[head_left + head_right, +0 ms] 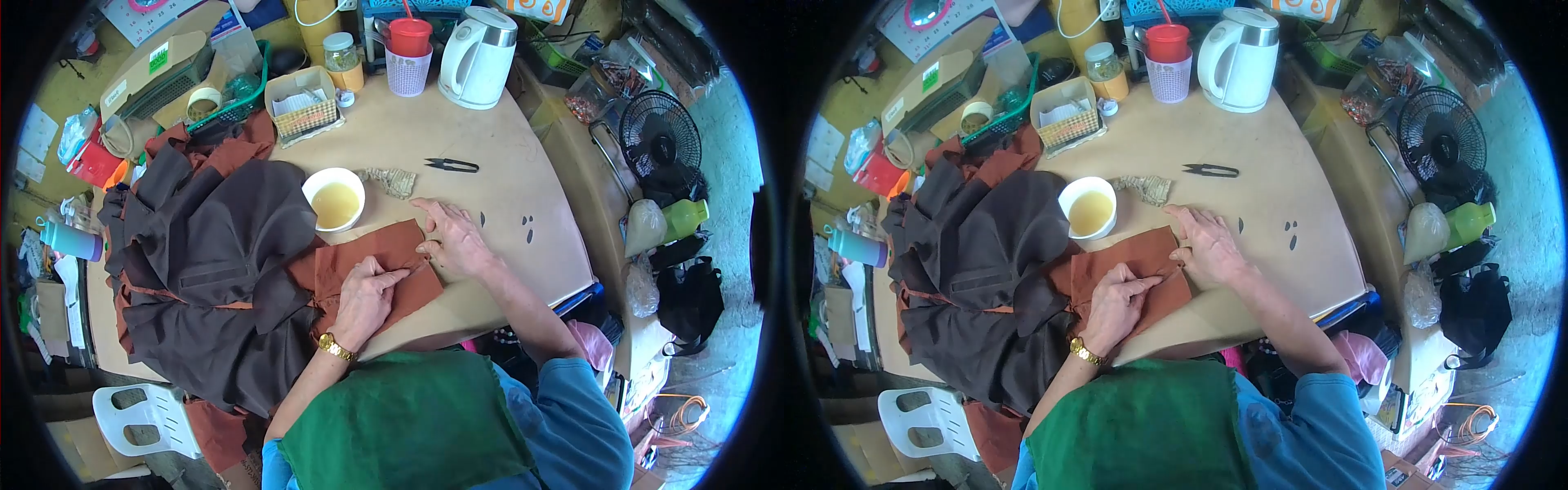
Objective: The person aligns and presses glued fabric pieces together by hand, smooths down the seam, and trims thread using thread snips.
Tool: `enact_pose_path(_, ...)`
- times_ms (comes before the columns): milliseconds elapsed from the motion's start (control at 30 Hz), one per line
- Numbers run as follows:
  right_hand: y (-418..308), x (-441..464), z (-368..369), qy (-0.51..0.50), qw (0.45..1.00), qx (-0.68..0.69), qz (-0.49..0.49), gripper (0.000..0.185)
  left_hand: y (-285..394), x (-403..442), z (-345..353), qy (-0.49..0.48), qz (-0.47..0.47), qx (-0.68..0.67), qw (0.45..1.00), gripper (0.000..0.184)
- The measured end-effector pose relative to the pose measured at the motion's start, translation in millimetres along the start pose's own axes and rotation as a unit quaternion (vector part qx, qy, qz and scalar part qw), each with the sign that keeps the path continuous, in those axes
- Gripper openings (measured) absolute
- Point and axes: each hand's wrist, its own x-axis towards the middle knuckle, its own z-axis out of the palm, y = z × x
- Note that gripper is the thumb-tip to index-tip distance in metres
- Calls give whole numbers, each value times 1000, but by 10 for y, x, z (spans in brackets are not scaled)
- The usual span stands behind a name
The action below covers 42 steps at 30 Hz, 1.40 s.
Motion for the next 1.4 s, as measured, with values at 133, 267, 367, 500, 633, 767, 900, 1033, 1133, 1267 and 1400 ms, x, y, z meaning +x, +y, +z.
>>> enact_pose_path(133, 53, -23, 48, 29, 999, 3, -19, 76, 26, 15, 42, -7, 12, 31, 999, 40)
enact_pose_path(267, -39, -113, -99, -19, 975, 221, -4, 69, 64, 30, -7, -30, 15, 44, 998, 45)
enact_pose_path(367, 88, -173, -14, -81, 956, 272, -70, 67, 106, 57, -23, -49, 17, 71, 996, 50)
enact_pose_path(500, 59, -149, -17, -92, 972, 205, -68, 68, 144, 72, -48, -97, 27, 120, 988, 53)
enact_pose_path(633, 12, -75, -95, -11, 990, 90, -111, 73, 181, 67, -53, -116, 50, 155, 980, 54)
enact_pose_path(767, 14, -134, -207, -53, 973, 225, -21, 78, 176, 107, -84, -156, 14, 150, 976, 58)
enact_pose_path(900, -107, -289, -225, -92, 967, 238, -8, 77, 135, 103, -25, -54, 26, 78, 995, 45)
enact_pose_path(1033, -37, -322, -134, -80, 981, 147, -95, 75, 104, 97, -44, -17, 9, 2, 1000, 30)
enact_pose_path(1133, 15, -319, -98, -64, 982, 120, -129, 73, 37, 73, -22, -17, 16, -1, 1000, 27)
enact_pose_path(1267, 84, -309, -79, -62, 982, 110, -141, 68, 29, 54, -51, -9, 42, 21, 999, 20)
enact_pose_path(1400, 245, -289, 24, -30, 976, 74, -203, 65, -18, 39, -63, -6, 97, 34, 995, 19)
